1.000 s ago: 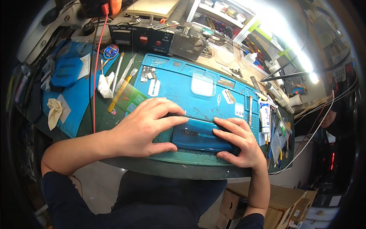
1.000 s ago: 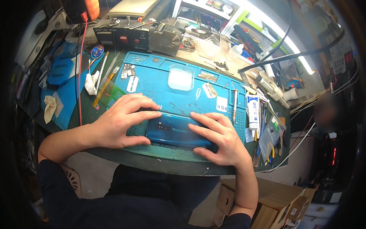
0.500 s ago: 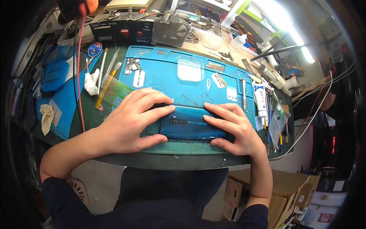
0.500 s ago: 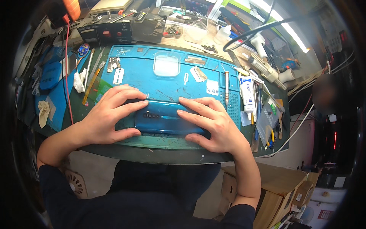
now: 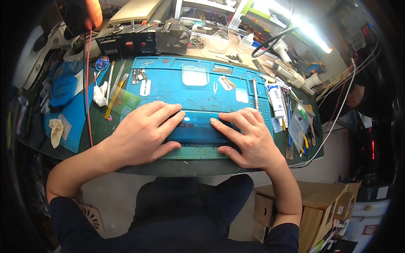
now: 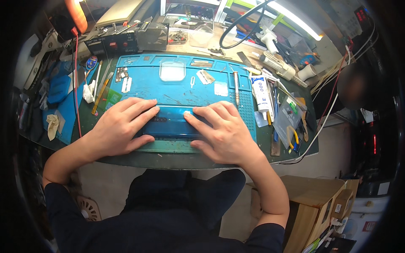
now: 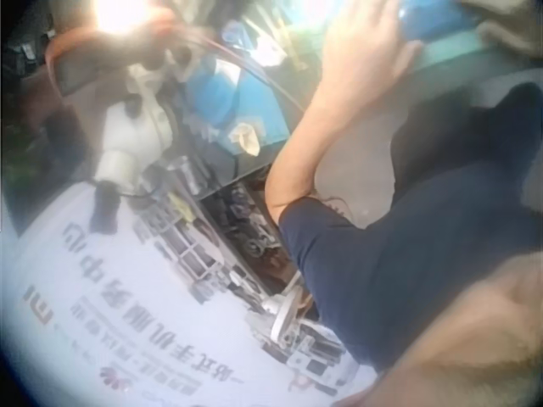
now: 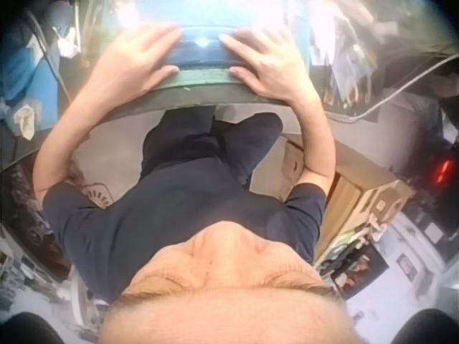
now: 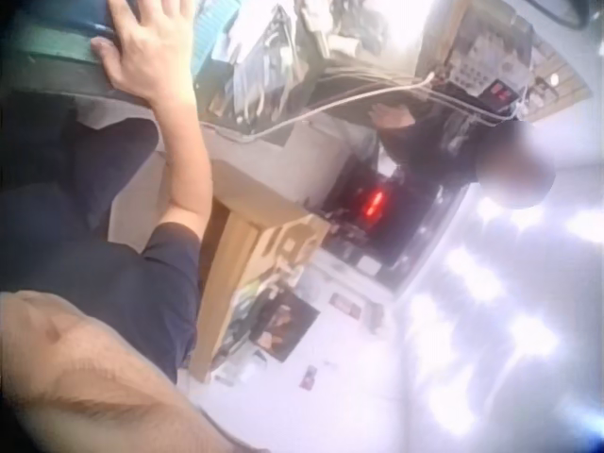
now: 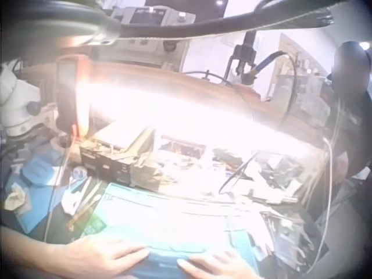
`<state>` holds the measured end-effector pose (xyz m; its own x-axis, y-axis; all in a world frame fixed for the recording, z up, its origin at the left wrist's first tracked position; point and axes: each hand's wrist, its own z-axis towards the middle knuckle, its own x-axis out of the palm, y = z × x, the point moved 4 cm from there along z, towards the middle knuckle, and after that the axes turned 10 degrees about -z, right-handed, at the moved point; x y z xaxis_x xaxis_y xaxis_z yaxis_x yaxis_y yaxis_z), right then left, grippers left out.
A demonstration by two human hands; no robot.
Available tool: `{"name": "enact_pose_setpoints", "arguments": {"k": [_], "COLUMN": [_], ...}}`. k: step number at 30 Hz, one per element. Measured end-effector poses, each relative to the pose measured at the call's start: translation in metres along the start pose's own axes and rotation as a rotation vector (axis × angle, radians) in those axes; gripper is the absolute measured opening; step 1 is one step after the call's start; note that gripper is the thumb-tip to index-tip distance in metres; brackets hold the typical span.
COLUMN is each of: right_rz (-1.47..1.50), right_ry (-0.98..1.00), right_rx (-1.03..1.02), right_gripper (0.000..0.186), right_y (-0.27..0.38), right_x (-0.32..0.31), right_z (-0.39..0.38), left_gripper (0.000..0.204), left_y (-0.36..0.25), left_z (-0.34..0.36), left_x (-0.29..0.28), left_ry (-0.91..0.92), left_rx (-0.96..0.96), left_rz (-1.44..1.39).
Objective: The person applies adhesive to the internal frame of a disassembled smartphone, then places the back cover onto the device and presses it into place. They wipe the exterior with a cloth, connect a charging cable, and test the screen by tapping it. The person then handles a second smartphone, connecting it to a cable and inspecting its screen and back.
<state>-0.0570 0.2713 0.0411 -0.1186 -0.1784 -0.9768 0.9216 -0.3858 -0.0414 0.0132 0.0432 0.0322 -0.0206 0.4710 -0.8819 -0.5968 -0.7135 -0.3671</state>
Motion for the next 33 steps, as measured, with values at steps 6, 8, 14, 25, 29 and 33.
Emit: {"name": "enact_pose_setpoints", "arguments": {"k": [6, 8, 14, 25, 29, 33], "right_rz": [-0.109, -0.143, -0.21, -0.464, -0.077, 1.32], "right_ry": [-0.089, -0.103, -0.153, -0.192, -0.327, -0.365], "right_rx": [0.024, 0.028, 0.008, -0.005, 0.322, 0.518], "right_gripper": [0.06, 0.058, 0.055, 0.029, 0.013, 0.029], "right_y": [0.018, 0.02, 0.024, 0.016, -0.011, -0.023], "right_x": [-0.002, -0.001, 0.002, 0.008, -0.009, 0.008], "right_z": [-0.005, -0.006, -0.004, 0.01, 0.022, 0.025], "left_gripper": [0.06, 0.058, 0.052, 0.047, 0.069, 0.068], "left_y": [-0.02, -0.024, -0.025, 0.001, 0.033, 0.042], "left_z": [0.002, 0.003, 0.002, 0.026, 0.042, 0.047], "left_x": [0.016, 0.019, 0.026, -0.02, -0.064, -0.016], "left_ry": [0.057, 0.082, 0.087, 0.232, -0.087, -0.309], "left_rx": [0.071, 0.078, 0.121, -0.112, -0.259, -0.296], "left_rz": [0.353, 0.447, 0.62, 0.072, -0.506, -1.41]}}
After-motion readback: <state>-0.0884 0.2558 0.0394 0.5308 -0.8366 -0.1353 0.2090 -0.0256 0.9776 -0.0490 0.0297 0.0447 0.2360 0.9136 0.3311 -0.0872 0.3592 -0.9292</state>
